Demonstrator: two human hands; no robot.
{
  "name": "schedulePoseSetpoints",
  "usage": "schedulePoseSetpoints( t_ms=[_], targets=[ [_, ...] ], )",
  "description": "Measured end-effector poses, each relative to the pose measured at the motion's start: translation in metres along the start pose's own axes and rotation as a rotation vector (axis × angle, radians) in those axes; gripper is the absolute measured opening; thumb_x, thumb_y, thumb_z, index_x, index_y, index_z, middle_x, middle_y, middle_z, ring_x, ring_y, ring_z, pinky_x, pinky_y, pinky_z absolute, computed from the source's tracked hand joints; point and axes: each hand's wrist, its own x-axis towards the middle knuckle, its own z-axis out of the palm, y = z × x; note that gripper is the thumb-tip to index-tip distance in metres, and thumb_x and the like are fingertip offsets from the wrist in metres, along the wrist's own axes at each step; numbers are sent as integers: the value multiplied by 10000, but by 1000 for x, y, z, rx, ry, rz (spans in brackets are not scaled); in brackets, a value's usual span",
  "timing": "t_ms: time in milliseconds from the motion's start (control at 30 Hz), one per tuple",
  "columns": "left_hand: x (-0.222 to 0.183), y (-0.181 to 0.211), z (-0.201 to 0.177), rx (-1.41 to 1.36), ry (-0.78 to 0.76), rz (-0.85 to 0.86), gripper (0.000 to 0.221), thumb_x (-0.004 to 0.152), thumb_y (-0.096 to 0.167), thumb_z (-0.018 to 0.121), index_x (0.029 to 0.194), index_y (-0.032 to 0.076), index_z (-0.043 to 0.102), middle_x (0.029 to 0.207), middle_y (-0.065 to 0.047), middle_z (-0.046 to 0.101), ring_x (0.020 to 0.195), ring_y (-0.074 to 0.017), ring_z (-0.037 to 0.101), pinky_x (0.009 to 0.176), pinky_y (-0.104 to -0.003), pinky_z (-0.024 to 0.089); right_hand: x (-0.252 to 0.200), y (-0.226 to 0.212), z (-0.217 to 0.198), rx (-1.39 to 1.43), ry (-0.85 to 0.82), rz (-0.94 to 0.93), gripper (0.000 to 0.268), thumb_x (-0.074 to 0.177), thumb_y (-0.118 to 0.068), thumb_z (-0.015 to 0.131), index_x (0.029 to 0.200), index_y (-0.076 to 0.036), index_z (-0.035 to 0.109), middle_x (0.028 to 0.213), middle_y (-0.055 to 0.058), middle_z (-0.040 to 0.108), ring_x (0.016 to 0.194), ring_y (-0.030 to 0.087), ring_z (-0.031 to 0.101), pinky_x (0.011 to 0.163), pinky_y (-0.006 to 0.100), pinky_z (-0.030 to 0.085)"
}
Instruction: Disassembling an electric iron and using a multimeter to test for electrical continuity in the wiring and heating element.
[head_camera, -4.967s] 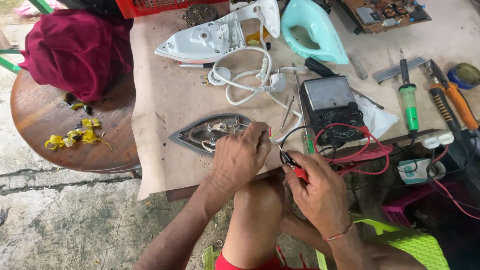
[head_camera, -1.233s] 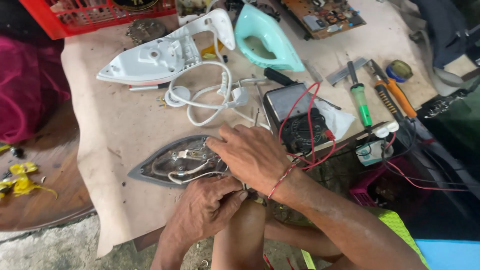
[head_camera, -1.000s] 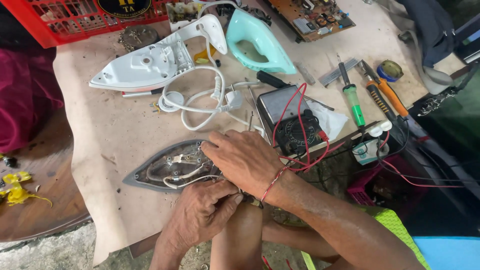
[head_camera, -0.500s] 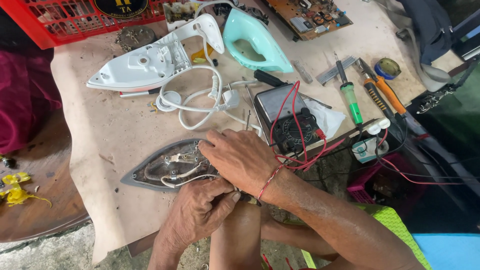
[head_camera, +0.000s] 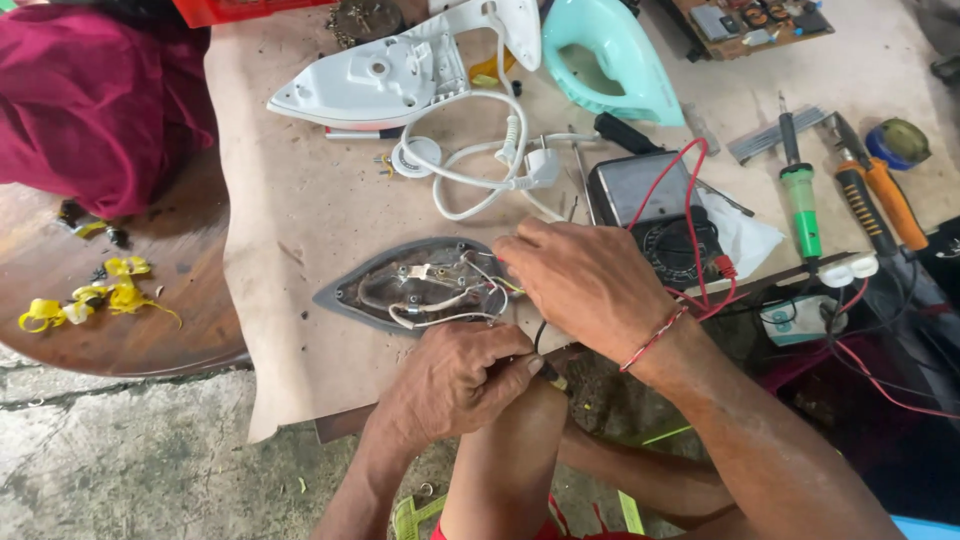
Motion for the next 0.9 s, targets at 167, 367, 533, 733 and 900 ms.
schedulePoseSetpoints(
  t_ms=[167,367,533,733,900],
  targets=[
    [2,3,-2,-6,-7,-13,163,989,155,591,833,107,591,667,-59,623,573,-265,606,542,-381,428,15,-6,-6,184,62,30,235,961,-243,655,1151,-129,579,1147,64,626,694,381,686,488,543,542],
    [-1,0,6,-104,27,-143,73,925,150,645,938,102,700,684,-188,674,645,-396,714,570,-465,594,43,-5,-19,345,-142,-147,151,1009,-154,636,1124,-91,712,944,120,685,753,279,743,716,381,633],
    [-4,-6,12,-98,35,-148,79,925,200,656,937,143,710,712,-168,695,684,-407,718,591,-485,599,54,-18,-16,300,-208,-241,144,993,-139,663,1128,-108,700,957,95,702,796,268,758,762,375,639],
    [-6,-10,15,-80,51,-136,64,929,218,653,931,162,686,720,-160,689,700,-415,713,579,-486,581,56,-18,-9,272,-258,-248,125,999,-139,658,1118,-103,673,994,96,719,816,240,767,780,358,640],
    [-4,-8,15,-102,68,-126,67,934,219,643,927,164,681,714,-163,681,700,-423,708,573,-484,579,54,-18,-19,261,-248,-253,128,1017,-156,637,1126,-93,660,1004,106,717,788,224,759,737,326,639]
  ],
)
